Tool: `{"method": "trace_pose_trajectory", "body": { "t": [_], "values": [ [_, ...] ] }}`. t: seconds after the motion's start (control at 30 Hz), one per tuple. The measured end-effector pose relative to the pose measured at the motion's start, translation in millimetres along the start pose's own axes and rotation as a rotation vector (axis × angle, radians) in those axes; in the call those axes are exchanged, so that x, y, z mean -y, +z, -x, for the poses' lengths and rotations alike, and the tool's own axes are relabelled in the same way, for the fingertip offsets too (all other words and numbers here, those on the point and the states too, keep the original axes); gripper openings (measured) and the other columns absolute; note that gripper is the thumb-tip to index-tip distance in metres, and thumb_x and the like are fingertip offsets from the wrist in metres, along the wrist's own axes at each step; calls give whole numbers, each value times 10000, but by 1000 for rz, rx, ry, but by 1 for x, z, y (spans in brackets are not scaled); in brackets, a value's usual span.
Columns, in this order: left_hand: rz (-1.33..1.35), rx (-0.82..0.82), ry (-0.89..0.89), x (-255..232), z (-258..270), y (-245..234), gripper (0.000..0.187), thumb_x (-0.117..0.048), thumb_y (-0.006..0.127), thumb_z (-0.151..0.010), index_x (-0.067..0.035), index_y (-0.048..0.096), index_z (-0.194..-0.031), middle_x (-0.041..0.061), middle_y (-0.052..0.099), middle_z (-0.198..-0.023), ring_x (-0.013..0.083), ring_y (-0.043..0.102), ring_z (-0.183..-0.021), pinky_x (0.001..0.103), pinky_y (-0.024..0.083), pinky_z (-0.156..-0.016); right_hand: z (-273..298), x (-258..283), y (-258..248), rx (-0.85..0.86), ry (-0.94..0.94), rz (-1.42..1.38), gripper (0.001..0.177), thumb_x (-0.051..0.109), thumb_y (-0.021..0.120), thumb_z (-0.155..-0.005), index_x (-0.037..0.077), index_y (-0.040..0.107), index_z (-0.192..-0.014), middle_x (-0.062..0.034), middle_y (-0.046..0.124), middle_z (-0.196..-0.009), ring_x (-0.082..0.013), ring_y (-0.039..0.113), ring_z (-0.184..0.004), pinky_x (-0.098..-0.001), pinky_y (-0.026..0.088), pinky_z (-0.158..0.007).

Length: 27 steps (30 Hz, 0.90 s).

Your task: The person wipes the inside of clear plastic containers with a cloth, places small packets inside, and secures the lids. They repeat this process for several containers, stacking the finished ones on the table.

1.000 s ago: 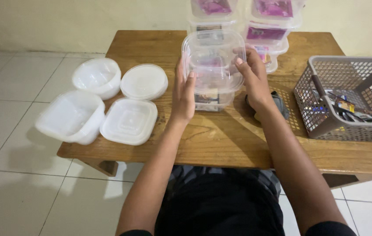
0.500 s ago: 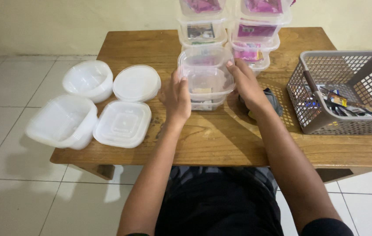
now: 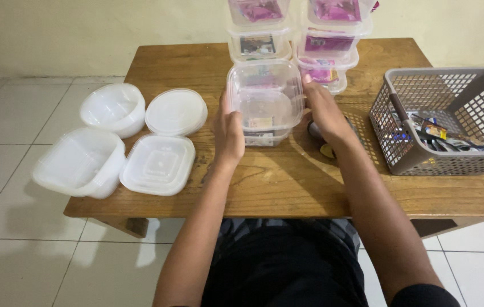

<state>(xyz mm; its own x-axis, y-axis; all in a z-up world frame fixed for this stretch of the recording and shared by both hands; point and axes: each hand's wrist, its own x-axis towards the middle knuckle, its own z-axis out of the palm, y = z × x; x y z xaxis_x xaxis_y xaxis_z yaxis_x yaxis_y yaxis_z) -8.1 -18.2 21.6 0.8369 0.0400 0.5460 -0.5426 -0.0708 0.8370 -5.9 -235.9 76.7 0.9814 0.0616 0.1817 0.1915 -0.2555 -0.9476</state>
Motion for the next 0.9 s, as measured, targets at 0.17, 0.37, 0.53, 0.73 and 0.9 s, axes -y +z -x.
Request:
{"method": "trace_pose_trajectory", "body": {
  "t": [0.17, 0.37, 0.53, 0.73, 0.9],
  "values": [
    [-81, -107, 240, -1, 3, -5, 579, -152, 332, -1071, -31, 339, -1638, 223, 405, -1644, 366, 452, -1531, 478, 380, -1292, 14, 1, -24, -74, 111, 343, 681, 571, 313, -1042, 64, 597, -1398, -215, 672, -1258, -376, 645, -1181, -534, 546, -999],
    [85, -31, 183, -1, 4, -7, 603, -247, 270, -1102, -101, 130, -1670, 216, 188, -1711, 371, 472, -1493, 430, 599, -1090, 28, -30, -40, 365, -138, 1180, 955, 531, 867, -684, 162, 491, -1479, -287, 489, -1442, -597, 495, -1280, -625, 439, -1008],
    [116, -11, 173, 3, 6, -5, 609, -276, 268, -1125, -101, 77, -1676, 213, 102, -1757, 368, 425, -1509, 442, 526, -1152, 39, -8, -54, 242, -45, 883, 622, 180, 777, -803, 180, 612, -1402, -177, 723, -1190, -354, 703, -1069, -447, 562, -914],
    [23, -18, 230, 9, 6, -3, 624, -368, 259, -1165, -72, 120, -1696, 197, 155, -1769, 330, 259, -1645, 455, 376, -1312, 59, 48, -52, 24, -323, 337, 372, 91, 725, -913, 33, 687, -1278, -129, 748, -1031, -201, 735, -905, -350, 596, -781],
    [-76, 38, 278, -3, 10, 0, 695, -494, 198, -1149, -82, 136, -1704, 170, 175, -1775, 315, 241, -1656, 472, 316, -1338, 31, 57, 5, -7, -446, 328, 266, 107, 679, -981, 50, 706, -1240, -114, 709, -942, -193, 671, -755, -335, 571, -644]
  ]
}}
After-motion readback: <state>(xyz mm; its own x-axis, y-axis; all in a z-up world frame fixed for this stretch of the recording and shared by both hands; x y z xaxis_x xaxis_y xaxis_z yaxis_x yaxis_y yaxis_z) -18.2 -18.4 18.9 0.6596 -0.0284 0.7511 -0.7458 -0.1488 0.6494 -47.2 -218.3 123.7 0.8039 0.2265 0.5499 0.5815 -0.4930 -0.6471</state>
